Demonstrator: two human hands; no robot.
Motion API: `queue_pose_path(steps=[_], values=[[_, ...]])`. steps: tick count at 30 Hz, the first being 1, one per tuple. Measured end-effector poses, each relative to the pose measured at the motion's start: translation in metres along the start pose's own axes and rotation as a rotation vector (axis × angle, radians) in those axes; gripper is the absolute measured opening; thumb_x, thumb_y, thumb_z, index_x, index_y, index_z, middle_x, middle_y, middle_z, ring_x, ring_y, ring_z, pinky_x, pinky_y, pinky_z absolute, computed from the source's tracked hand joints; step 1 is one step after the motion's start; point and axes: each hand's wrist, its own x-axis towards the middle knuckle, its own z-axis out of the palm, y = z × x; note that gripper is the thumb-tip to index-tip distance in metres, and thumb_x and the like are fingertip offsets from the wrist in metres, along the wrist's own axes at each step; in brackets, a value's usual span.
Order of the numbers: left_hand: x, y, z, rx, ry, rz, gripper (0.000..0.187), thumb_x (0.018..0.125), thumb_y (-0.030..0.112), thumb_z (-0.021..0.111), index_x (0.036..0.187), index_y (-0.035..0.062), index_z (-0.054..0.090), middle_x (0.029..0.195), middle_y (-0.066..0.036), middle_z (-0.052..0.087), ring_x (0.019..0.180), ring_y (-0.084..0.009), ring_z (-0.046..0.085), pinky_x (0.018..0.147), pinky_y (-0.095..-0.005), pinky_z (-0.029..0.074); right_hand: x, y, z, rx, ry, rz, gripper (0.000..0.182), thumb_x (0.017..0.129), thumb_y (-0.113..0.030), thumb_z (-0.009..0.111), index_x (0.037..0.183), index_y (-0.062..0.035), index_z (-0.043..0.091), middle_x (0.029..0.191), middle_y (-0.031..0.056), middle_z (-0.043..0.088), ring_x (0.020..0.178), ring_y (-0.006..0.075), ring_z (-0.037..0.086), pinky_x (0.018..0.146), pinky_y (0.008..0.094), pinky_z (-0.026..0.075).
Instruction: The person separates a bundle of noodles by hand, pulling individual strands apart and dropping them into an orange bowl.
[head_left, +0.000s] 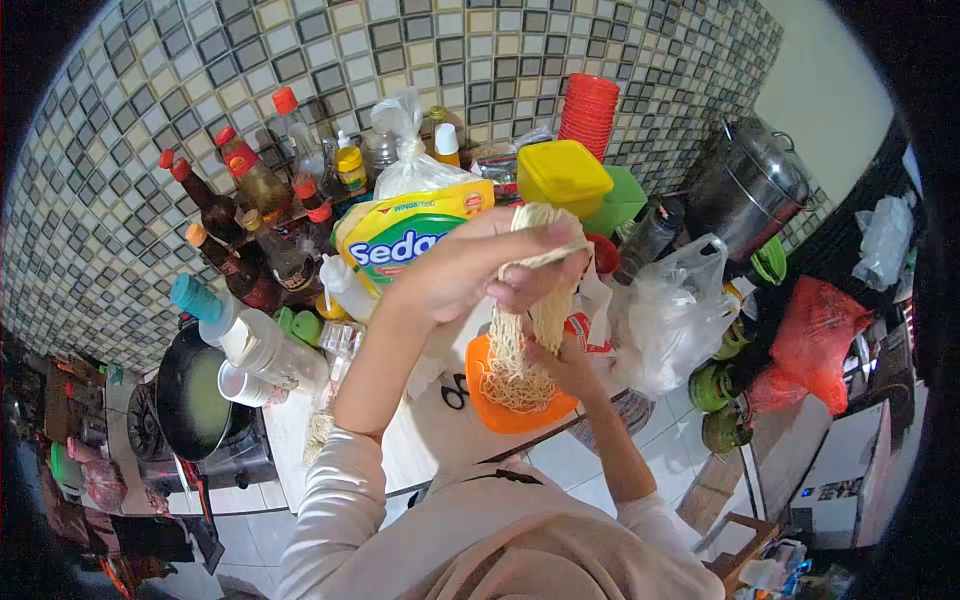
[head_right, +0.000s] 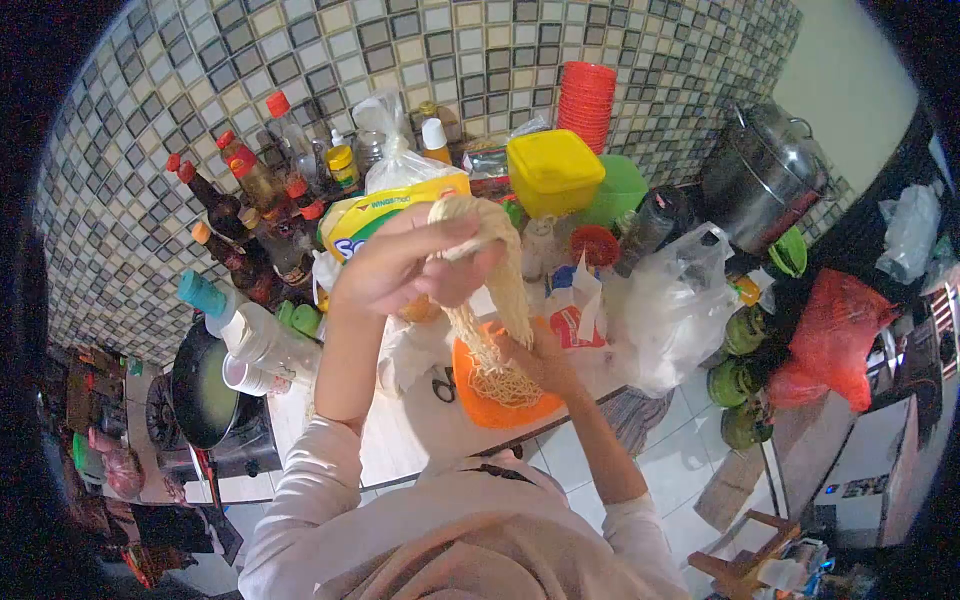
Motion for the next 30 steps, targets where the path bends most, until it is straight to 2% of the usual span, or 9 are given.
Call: queue_pose_path(steps=[6, 12, 15, 18, 20, 21, 24, 26, 30], values=[[0.008, 0.007, 0.007, 0.03, 0.01, 0.037, 0.036, 0.084, 0.036, 0.047, 0.08, 0.0008, 0.051, 0.049, 0.008, 0.029, 0.041, -0.0004, 0.026, 0.037, -0.0155, 0.019, -0.021, 0.063, 0.015, 0.172, 0.195, -0.031, 0.018, 0.084, -0.019, 0.05, 0.092, -0.0035, 0.054, 0.072, -0.0003, 0.05, 0.067, 0.0062, 0.048, 0.059, 0.0216, 0.039], [0.01, 0.021, 0.005, 0.008, -0.109, 0.213, 0.029, 0.089, 0.026, 0.037, 0.075, 0.0005, 0.043, 0.051, 0.006, 0.029, 0.04, -0.0033, 0.027, 0.036, -0.0188, 0.02, -0.03, 0.092, 0.019, -0.067, 0.238, 0.133, 0.023, 0.086, -0.02, 0.046, 0.094, -0.0006, 0.055, 0.072, 0.0026, 0.054, 0.068, 0.0128, 0.05, 0.063, 0.0267, 0.041], [0.01, 0.028, 0.006, 0.044, -0.142, 0.24, 0.03, 0.089, 0.026, 0.036, 0.075, 0.0011, 0.043, 0.05, 0.006, 0.028, 0.039, -0.0034, 0.026, 0.037, -0.0189, 0.02, -0.031, 0.082, 0.011, -0.29, 0.132, 0.092, 0.026, 0.085, -0.022, 0.046, 0.097, -0.0009, 0.055, 0.073, 0.0095, 0.057, 0.07, 0.0202, 0.054, 0.067, 0.03, 0.042], [0.01, 0.028, 0.005, -0.004, -0.122, 0.273, 0.03, 0.09, 0.026, 0.035, 0.074, 0.0016, 0.043, 0.049, 0.007, 0.027, 0.039, -0.0037, 0.026, 0.037, -0.0194, 0.02, -0.03, 0.063, 0.007, -0.453, -0.069, 0.37, 0.028, 0.083, -0.023, 0.05, 0.101, -0.0019, 0.054, 0.089, 0.0151, 0.057, 0.087, 0.0259, 0.053, 0.078, 0.0327, 0.04], [0.009, 0.027, 0.006, -0.01, -0.125, 0.265, 0.03, 0.09, 0.027, 0.035, 0.074, 0.0018, 0.042, 0.049, 0.007, 0.027, 0.039, -0.0038, 0.026, 0.037, -0.0196, 0.02, -0.032, 0.055, 0.007, -0.791, -0.007, -0.18, 0.035, 0.08, -0.029, 0.052, 0.104, -0.0041, 0.049, 0.101, 0.0153, 0.051, 0.097, 0.0313, 0.047, 0.084, 0.0352, 0.037], [0.009, 0.027, 0.007, -0.018, -0.128, 0.256, 0.031, 0.09, 0.027, 0.034, 0.074, 0.0019, 0.042, 0.049, 0.007, 0.026, 0.039, -0.0038, 0.026, 0.037, -0.0197, 0.019, -0.03, 0.049, 0.008, -0.793, -0.008, -0.181, 0.035, 0.08, -0.029, 0.052, 0.104, -0.0041, 0.049, 0.101, 0.0153, 0.051, 0.097, 0.0313, 0.047, 0.084, 0.0352, 0.037], [0.01, 0.023, 0.005, -0.026, -0.131, 0.245, 0.03, 0.089, 0.026, 0.035, 0.074, 0.0019, 0.042, 0.05, 0.006, 0.027, 0.039, -0.0039, 0.026, 0.037, -0.0191, 0.019, -0.019, 0.018, 0.015, -0.544, 0.112, -0.064, 0.06, 0.069, -0.033, 0.064, 0.115, -0.0039, 0.039, 0.114, 0.0146, 0.042, 0.107, 0.0292, 0.04, 0.089, 0.0366, 0.032], [0.011, 0.018, 0.005, -0.043, -0.134, 0.23, 0.031, 0.088, 0.029, 0.039, 0.077, 0.0011, 0.045, 0.05, 0.006, 0.028, 0.041, -0.0027, 0.025, 0.037, -0.0183, 0.019, -0.013, -0.008, 0.021, -0.081, 0.088, -0.127, 0.077, 0.062, -0.032, 0.07, 0.121, -0.0035, 0.031, 0.117, 0.0113, 0.04, 0.108, 0.0259, 0.04, 0.091, 0.0368, 0.032], [0.011, 0.011, 0.011, -0.04, -0.067, 0.137, 0.032, 0.085, 0.033, 0.045, 0.08, 0.0016, 0.049, 0.052, 0.007, 0.031, 0.043, -0.0013, 0.026, 0.038, -0.0172, 0.018, -0.005, -0.001, 0.035, 0.073, 0.228, -0.281, 0.073, 0.064, -0.03, 0.069, 0.121, -0.0048, 0.032, 0.119, 0.0071, 0.036, 0.108, 0.0211, 0.038, 0.09, 0.0358, 0.032]])
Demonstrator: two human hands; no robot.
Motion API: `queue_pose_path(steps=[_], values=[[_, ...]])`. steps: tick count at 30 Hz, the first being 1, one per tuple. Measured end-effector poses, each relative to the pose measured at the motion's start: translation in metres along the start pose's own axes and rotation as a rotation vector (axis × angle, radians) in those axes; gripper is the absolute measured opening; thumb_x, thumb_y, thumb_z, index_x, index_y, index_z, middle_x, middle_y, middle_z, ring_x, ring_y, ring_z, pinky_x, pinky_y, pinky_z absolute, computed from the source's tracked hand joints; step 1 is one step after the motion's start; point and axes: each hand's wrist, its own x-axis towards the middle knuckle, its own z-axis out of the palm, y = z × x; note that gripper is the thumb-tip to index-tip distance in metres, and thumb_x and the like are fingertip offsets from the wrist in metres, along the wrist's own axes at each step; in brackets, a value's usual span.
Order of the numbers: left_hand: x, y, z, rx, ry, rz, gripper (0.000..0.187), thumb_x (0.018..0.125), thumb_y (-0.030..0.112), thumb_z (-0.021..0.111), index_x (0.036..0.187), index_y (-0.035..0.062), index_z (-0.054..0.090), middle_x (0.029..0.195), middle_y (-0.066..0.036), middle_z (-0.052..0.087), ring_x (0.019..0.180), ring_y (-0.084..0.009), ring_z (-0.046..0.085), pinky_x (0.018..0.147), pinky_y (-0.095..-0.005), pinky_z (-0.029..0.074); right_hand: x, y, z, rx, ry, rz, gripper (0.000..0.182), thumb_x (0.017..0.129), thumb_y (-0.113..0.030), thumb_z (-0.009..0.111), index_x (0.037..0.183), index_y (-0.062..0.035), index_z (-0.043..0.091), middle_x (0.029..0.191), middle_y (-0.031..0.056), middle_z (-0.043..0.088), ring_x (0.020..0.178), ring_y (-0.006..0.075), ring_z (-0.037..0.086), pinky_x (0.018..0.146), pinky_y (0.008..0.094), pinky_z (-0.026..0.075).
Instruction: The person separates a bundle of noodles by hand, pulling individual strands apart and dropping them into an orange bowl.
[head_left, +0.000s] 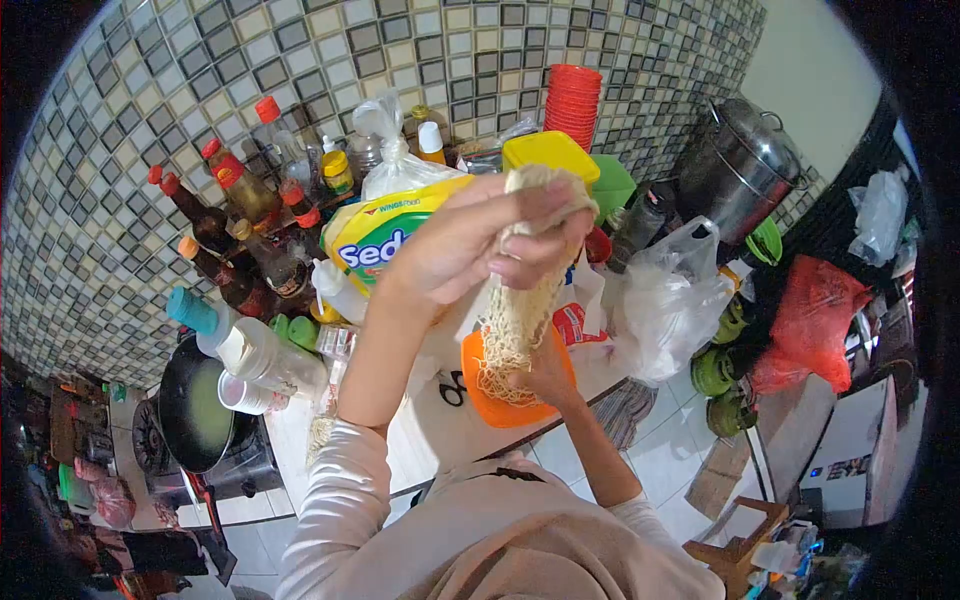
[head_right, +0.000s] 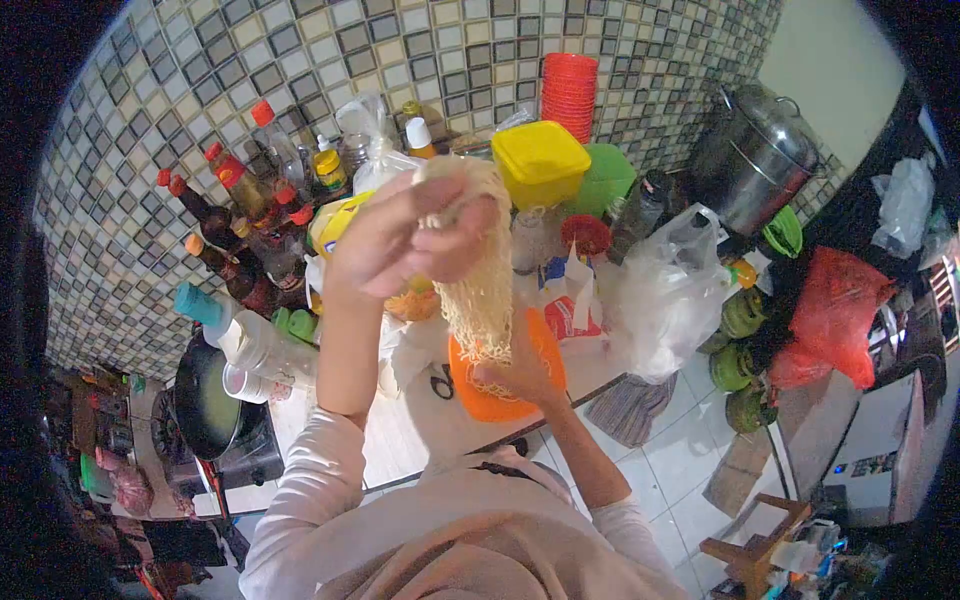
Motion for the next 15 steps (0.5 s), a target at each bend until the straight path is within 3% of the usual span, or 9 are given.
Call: queue_pose_path(steps=[3, 5, 8, 12, 15], values=[[0.006, -0.015, -0.001, 0.071, 0.015, -0.012, 0.031, 0.083, 0.034, 0.048, 0.08, 0.0028, 0.05, 0.054, 0.007, 0.033, 0.045, -0.0012, 0.028, 0.038, -0.0168, 0.018, 0.001, 0.012, 0.004, 0.042, 0.159, 0.141, 0.059, 0.07, -0.027, 0.066, 0.116, -0.0046, 0.038, 0.109, 0.0062, 0.044, 0.094, 0.0174, 0.047, 0.08, 0.0326, 0.039], [0.003, -0.011, 0.003, 0.032, 0.004, -0.074, 0.031, 0.082, 0.034, 0.05, 0.08, 0.0035, 0.051, 0.055, 0.007, 0.034, 0.046, -0.0013, 0.03, 0.039, -0.0166, 0.019, -0.002, 0.011, 0.001, 0.105, 0.16, 0.316, 0.036, 0.076, -0.022, 0.06, 0.105, -0.0029, 0.049, 0.088, 0.003, 0.053, 0.076, 0.0123, 0.051, 0.067, 0.0285, 0.042], [0.001, -0.011, 0.003, 0.078, 0.071, -0.069, 0.031, 0.083, 0.034, 0.048, 0.08, 0.0028, 0.052, 0.054, 0.007, 0.033, 0.045, -0.0016, 0.029, 0.038, -0.0166, 0.02, -0.013, 0.02, -0.005, -0.134, 0.028, 0.363, 0.025, 0.079, -0.01, 0.051, 0.102, -0.0012, 0.048, 0.091, 0.0028, 0.051, 0.079, 0.0111, 0.048, 0.069, 0.0267, 0.041], [-0.001, -0.007, -0.003, -0.015, 0.009, -0.007, 0.033, 0.085, 0.033, 0.045, 0.079, 0.0018, 0.05, 0.051, 0.007, 0.032, 0.044, -0.0015, 0.028, 0.038, -0.0166, 0.021, -0.027, 0.042, -0.011, -0.058, 0.003, 0.372, 0.025, 0.079, -0.011, 0.051, 0.101, -0.0003, 0.049, 0.088, 0.0041, 0.054, 0.079, 0.0119, 0.05, 0.069, 0.0268, 0.042], [-0.001, -0.003, -0.004, -0.011, -0.008, 0.023, 0.034, 0.087, 0.033, 0.043, 0.078, 0.0013, 0.049, 0.05, 0.007, 0.031, 0.043, -0.0015, 0.028, 0.037, -0.0165, 0.021, -0.035, 0.048, -0.012, -0.182, -0.035, 0.367, 0.023, 0.08, -0.012, 0.05, 0.098, 0.0014, 0.051, 0.088, 0.0069, 0.057, 0.08, 0.0144, 0.053, 0.07, 0.0292, 0.042]])
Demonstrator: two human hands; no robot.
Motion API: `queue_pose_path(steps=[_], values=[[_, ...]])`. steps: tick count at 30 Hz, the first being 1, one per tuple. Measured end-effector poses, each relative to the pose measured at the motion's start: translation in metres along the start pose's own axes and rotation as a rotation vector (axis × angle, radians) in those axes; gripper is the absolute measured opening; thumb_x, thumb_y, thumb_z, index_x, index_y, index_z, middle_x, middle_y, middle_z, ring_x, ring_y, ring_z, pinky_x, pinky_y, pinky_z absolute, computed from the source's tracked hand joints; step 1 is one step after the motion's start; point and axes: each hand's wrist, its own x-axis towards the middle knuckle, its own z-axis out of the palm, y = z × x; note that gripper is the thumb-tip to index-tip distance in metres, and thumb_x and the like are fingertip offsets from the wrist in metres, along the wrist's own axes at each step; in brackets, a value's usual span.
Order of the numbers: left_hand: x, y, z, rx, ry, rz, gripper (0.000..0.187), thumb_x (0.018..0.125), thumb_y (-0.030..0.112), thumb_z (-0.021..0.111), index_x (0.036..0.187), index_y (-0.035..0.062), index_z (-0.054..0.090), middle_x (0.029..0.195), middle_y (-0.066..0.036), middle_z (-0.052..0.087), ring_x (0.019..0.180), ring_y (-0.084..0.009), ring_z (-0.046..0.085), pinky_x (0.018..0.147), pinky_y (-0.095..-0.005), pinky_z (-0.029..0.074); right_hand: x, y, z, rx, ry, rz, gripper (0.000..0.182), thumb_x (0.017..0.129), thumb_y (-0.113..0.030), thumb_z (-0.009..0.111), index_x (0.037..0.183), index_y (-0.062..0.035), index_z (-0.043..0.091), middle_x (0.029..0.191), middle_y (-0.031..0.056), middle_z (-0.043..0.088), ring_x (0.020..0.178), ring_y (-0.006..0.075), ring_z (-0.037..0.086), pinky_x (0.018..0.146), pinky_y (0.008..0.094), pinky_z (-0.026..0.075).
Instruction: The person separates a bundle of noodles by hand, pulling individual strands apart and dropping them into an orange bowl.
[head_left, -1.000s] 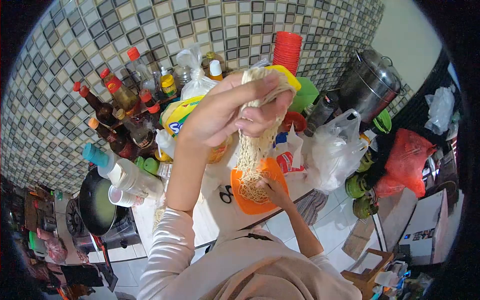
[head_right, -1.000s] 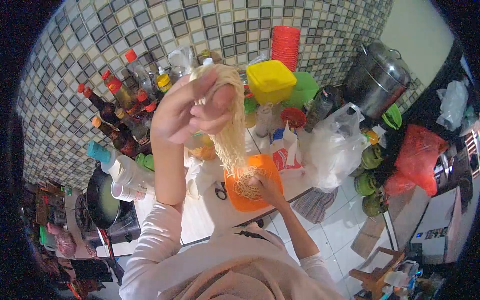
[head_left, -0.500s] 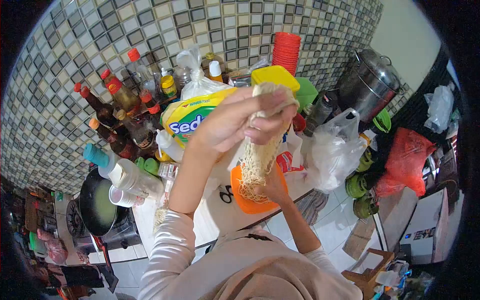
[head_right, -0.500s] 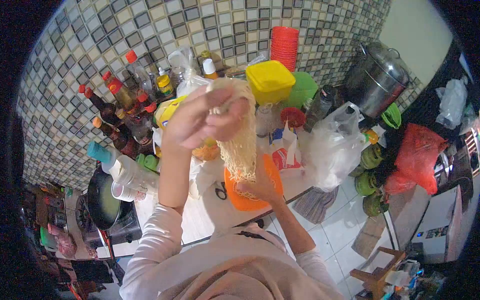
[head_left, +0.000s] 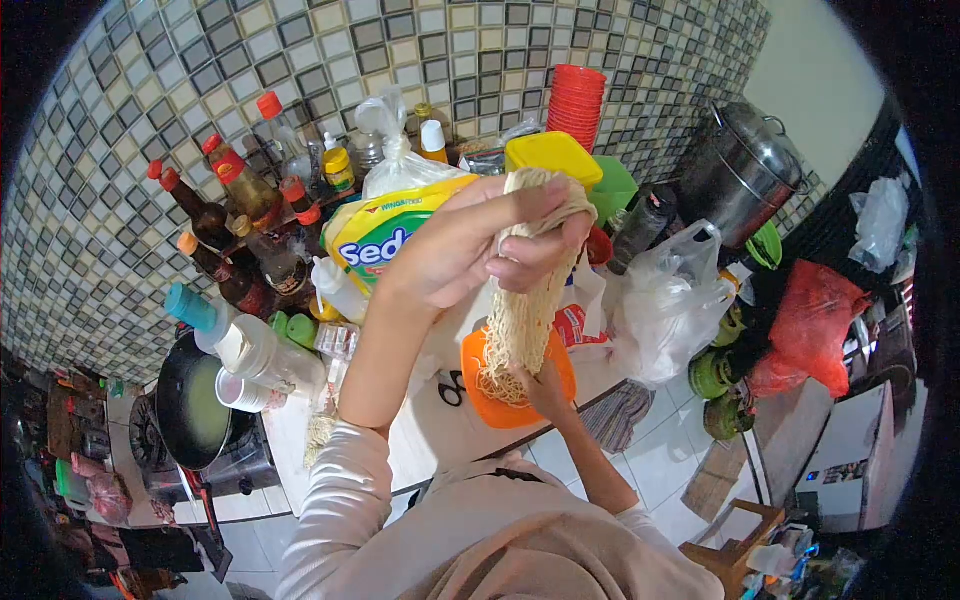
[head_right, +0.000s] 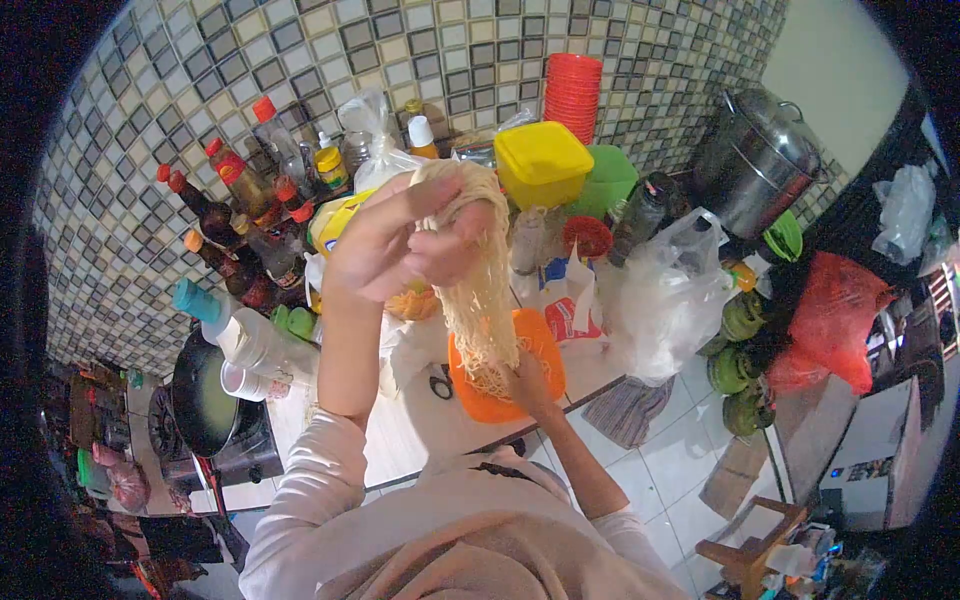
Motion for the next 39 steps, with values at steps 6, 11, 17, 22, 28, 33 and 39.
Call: queue_pose_path(steps=[6, 11, 17, 22, 28, 33, 39], values=[[0.001, 0.004, 0.002, 0.021, 0.001, -0.004, 0.033, 0.089, 0.029, 0.037, 0.074, 0.0008, 0.044, 0.05, 0.007, 0.031, 0.04, -0.0026, 0.027, 0.037, -0.0175, 0.022, -0.001, 0.012, -0.002, -0.331, 0.038, -0.088, 0.023, 0.083, -0.017, 0.046, 0.095, 0.0009, 0.055, 0.083, 0.0167, 0.06, 0.075, 0.0267, 0.058, 0.068, 0.0343, 0.044], [-0.001, 0.009, -0.009, -0.085, -0.106, 0.0, 0.034, 0.089, 0.031, 0.038, 0.08, -0.0006, 0.047, 0.05, 0.006, 0.03, 0.041, -0.0024, 0.025, 0.037, -0.018, 0.02, -0.006, -0.008, -0.003, -0.522, 0.072, -0.076, 0.032, 0.086, -0.028, 0.043, 0.092, 0.0009, 0.056, 0.076, 0.0215, 0.058, 0.069, 0.034, 0.057, 0.061, 0.0386, 0.043], [-0.002, 0.014, -0.013, -0.187, -0.148, 0.075, 0.033, 0.089, 0.028, 0.036, 0.079, -0.0019, 0.045, 0.05, 0.006, 0.029, 0.041, -0.0035, 0.025, 0.037, -0.0183, 0.02, -0.004, -0.007, -0.01, -0.672, 0.087, 0.046, 0.036, 0.085, -0.031, 0.043, 0.093, 0.003, 0.052, 0.071, 0.0241, 0.055, 0.067, 0.0378, 0.055, 0.06, 0.044, 0.042], [-0.002, 0.024, -0.013, -0.09, -0.211, 0.069, 0.037, 0.092, 0.03, 0.025, 0.077, 0.002, 0.044, 0.047, 0.007, 0.025, 0.04, -0.004, 0.026, 0.036, -0.0192, 0.02, 0.002, 0.019, -0.012, -0.785, -0.061, 0.169, 0.036, 0.082, -0.029, 0.045, 0.097, 0.0027, 0.049, 0.079, 0.0273, 0.054, 0.078, 0.0397, 0.054, 0.066, 0.0463, 0.041], [-0.003, 0.023, -0.016, -0.103, -0.211, 0.064, 0.034, 0.09, 0.029, 0.033, 0.076, -0.0004, 0.044, 0.049, 0.006, 0.027, 0.039, -0.0038, 0.025, 0.036, -0.0192, 0.019, 0.0, 0.004, -0.013, -0.599, -0.142, 0.016, 0.042, 0.075, -0.028, 0.055, 0.107, -0.0016, 0.045, 0.093, 0.0224, 0.054, 0.088, 0.0344, 0.053, 0.076, 0.0412, 0.042], [-0.005, 0.017, -0.017, -0.089, -0.128, 0.034, 0.034, 0.09, 0.029, 0.034, 0.078, 0.0, 0.046, 0.048, 0.006, 0.027, 0.039, -0.0037, 0.025, 0.036, -0.0195, 0.019, 0.005, -0.018, -0.021, -0.488, -0.096, -0.362, 0.058, 0.068, -0.026, 0.066, 0.114, -0.0036, 0.039, 0.11, 0.0164, 0.047, 0.101, 0.0281, 0.046, 0.084, 0.0353, 0.038], [-0.003, 0.006, -0.017, -0.107, -0.118, -0.009, 0.031, 0.089, 0.028, 0.038, 0.08, -0.0004, 0.046, 0.049, 0.006, 0.028, 0.04, -0.0031, 0.025, 0.036, -0.0186, 0.019, 0.015, -0.064, -0.013, -0.235, -0.022, -0.236, 0.061, 0.07, -0.019, 0.063, 0.121, -0.0028, 0.032, 0.113, 0.0154, 0.044, 0.104, 0.026, 0.044, 0.089, 0.0333, 0.034]])
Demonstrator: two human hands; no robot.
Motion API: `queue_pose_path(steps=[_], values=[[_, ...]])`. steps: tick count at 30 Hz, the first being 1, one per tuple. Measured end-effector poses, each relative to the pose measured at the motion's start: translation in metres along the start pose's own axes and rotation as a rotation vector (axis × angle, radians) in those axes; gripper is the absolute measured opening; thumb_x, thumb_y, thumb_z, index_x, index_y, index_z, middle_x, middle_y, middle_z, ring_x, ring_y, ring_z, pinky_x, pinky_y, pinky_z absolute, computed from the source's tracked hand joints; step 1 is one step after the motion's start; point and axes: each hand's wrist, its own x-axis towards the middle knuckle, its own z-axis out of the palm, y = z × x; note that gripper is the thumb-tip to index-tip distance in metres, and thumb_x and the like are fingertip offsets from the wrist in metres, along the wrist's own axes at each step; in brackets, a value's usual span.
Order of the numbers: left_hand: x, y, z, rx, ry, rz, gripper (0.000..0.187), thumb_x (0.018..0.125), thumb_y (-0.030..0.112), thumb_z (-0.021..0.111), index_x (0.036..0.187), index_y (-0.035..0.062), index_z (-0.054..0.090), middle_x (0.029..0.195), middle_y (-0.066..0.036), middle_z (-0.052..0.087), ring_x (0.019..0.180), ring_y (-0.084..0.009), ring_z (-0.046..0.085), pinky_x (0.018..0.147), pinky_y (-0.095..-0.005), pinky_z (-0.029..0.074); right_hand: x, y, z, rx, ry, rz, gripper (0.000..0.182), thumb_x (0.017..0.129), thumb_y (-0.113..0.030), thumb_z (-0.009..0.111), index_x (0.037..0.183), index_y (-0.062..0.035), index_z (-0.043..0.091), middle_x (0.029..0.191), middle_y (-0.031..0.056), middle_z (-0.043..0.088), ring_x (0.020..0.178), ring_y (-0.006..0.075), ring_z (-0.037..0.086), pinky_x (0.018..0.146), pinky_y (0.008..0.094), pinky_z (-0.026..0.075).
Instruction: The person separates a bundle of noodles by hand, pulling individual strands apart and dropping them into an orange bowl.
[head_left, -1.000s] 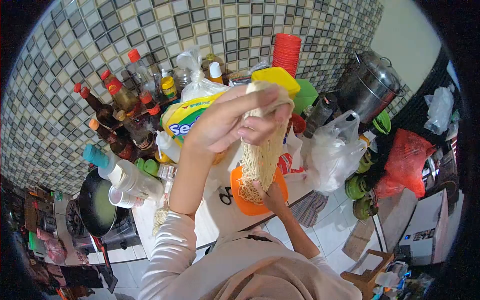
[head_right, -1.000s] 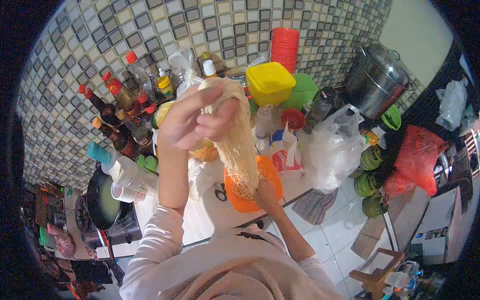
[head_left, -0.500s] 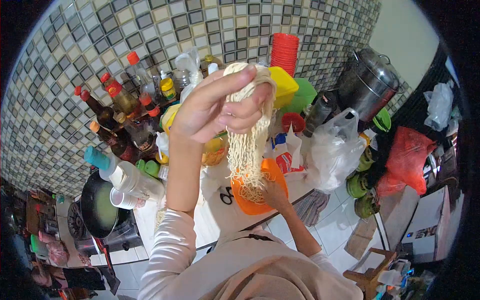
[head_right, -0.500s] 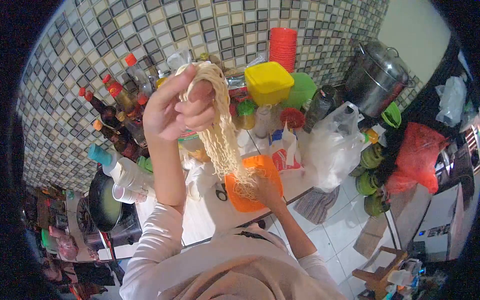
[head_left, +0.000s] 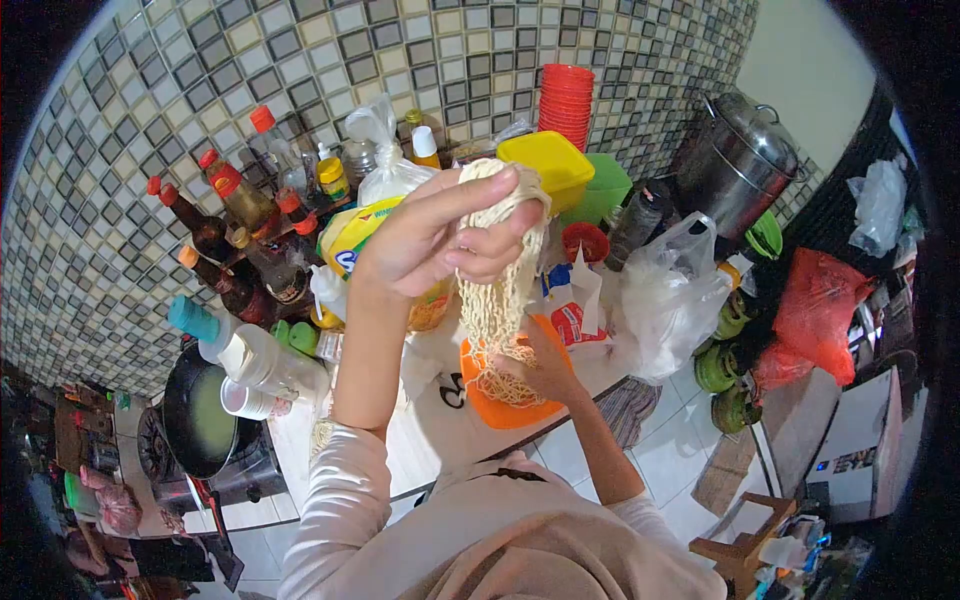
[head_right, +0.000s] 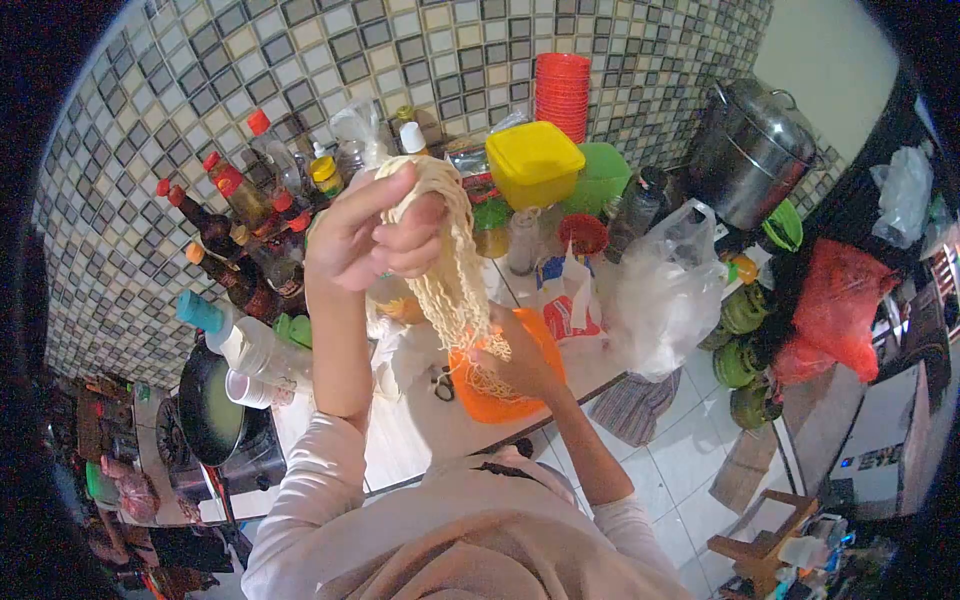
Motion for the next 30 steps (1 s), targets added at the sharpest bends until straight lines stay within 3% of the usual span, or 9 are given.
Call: queue_pose_path(steps=[3, 6, 9, 11, 14, 17, 20, 26, 30], values=[[0.001, -0.005, 0.002, 0.005, 0.017, -0.018, 0.031, 0.089, 0.029, 0.039, 0.08, 0.0, 0.046, 0.049, 0.006, 0.028, 0.04, -0.0029, 0.024, 0.037, -0.0182, 0.018, 0.004, 0.015, 0.004, 0.0, -0.045, 0.085, 0.052, 0.075, -0.019, 0.058, 0.119, -0.0023, 0.035, 0.107, 0.0141, 0.048, 0.1, 0.0247, 0.046, 0.086, 0.0334, 0.035], [0.0, -0.009, 0.003, 0.025, 0.068, -0.031, 0.032, 0.088, 0.031, 0.041, 0.08, 0.0005, 0.047, 0.05, 0.006, 0.028, 0.041, -0.0033, 0.024, 0.037, -0.0189, 0.018, 0.001, 0.031, 0.006, 0.067, 0.01, -0.045, 0.041, 0.082, -0.019, 0.049, 0.117, -0.0015, 0.038, 0.101, 0.0137, 0.052, 0.092, 0.0227, 0.05, 0.081, 0.0329, 0.038], [-0.002, -0.008, 0.0, 0.035, 0.066, -0.024, 0.032, 0.088, 0.03, 0.04, 0.08, 0.0003, 0.047, 0.05, 0.006, 0.028, 0.04, -0.0034, 0.025, 0.037, -0.0186, 0.018, -0.002, 0.024, 0.001, 0.102, -0.046, 0.098, 0.033, 0.086, -0.02, 0.042, 0.114, -0.0014, 0.042, 0.096, 0.0111, 0.053, 0.085, 0.0187, 0.051, 0.077, 0.0304, 0.039], [-0.005, -0.004, 0.0, 0.017, 0.077, -0.007, 0.032, 0.088, 0.029, 0.04, 0.079, 0.0001, 0.047, 0.049, 0.006, 0.028, 0.04, -0.0034, 0.026, 0.037, -0.0184, 0.019, -0.006, 0.022, 0.0, 0.239, 0.012, 0.419, 0.029, 0.089, -0.018, 0.037, 0.111, -0.0005, 0.046, 0.105, 0.0074, 0.053, 0.094, 0.013, 0.048, 0.081, 0.0277, 0.037], [-0.008, 0.0, -0.005, -0.021, 0.062, 0.036, 0.032, 0.089, 0.028, 0.039, 0.077, -0.0001, 0.047, 0.048, 0.006, 0.028, 0.04, -0.0036, 0.027, 0.037, -0.0184, 0.02, -0.018, 0.042, 0.014, 0.491, 0.231, 0.265, 0.03, 0.089, -0.022, 0.037, 0.105, 0.0006, 0.05, 0.091, 0.0021, 0.053, 0.083, 0.0094, 0.047, 0.075, 0.0268, 0.039], [-0.012, 0.003, -0.008, -0.029, 0.063, 0.075, 0.033, 0.089, 0.027, 0.037, 0.074, 0.0, 0.046, 0.047, 0.005, 0.028, 0.039, -0.0044, 0.027, 0.037, -0.0192, 0.021, -0.028, 0.079, 0.016, 0.528, 0.128, 0.474, 0.028, 0.09, -0.025, 0.038, 0.092, -0.0008, 0.052, 0.071, -0.0015, 0.048, 0.066, 0.0072, 0.044, 0.061, 0.0236, 0.037], [-0.014, 0.007, -0.01, -0.077, 0.076, 0.073, 0.033, 0.09, 0.027, 0.034, 0.073, 0.0009, 0.045, 0.047, 0.006, 0.028, 0.039, -0.0045, 0.027, 0.037, -0.0195, 0.022, -0.031, 0.082, 0.016, 0.592, 0.079, 0.383, 0.024, 0.089, -0.024, 0.039, 0.092, -0.0038, 0.051, 0.063, -0.0048, 0.038, 0.055, 0.0045, 0.034, 0.049, 0.0187, 0.029], [-0.014, 0.007, -0.015, -0.02, 0.043, 0.072, 0.034, 0.092, 0.029, 0.026, 0.071, 0.0061, 0.041, 0.048, 0.007, 0.027, 0.04, -0.0052, 0.025, 0.035, -0.0197, 0.022, -0.028, 0.083, 0.013, 0.516, 0.037, 0.307, 0.031, 0.09, -0.03, 0.034, 0.075, -0.0068, 0.047, 0.055, -0.0042, 0.036, 0.048, 0.0053, 0.033, 0.046, 0.0205, 0.027], [-0.015, 0.006, -0.017, -0.036, 0.049, 0.075, 0.034, 0.091, 0.029, 0.026, 0.071, 0.0062, 0.041, 0.048, 0.007, 0.026, 0.04, -0.0052, 0.025, 0.035, -0.02, 0.021, -0.026, 0.068, 0.009, 0.505, 0.058, 0.279, 0.03, 0.09, -0.031, 0.035, 0.076, -0.0068, 0.047, 0.055, -0.0039, 0.037, 0.048, 0.005, 0.033, 0.046, 0.0205, 0.027]])
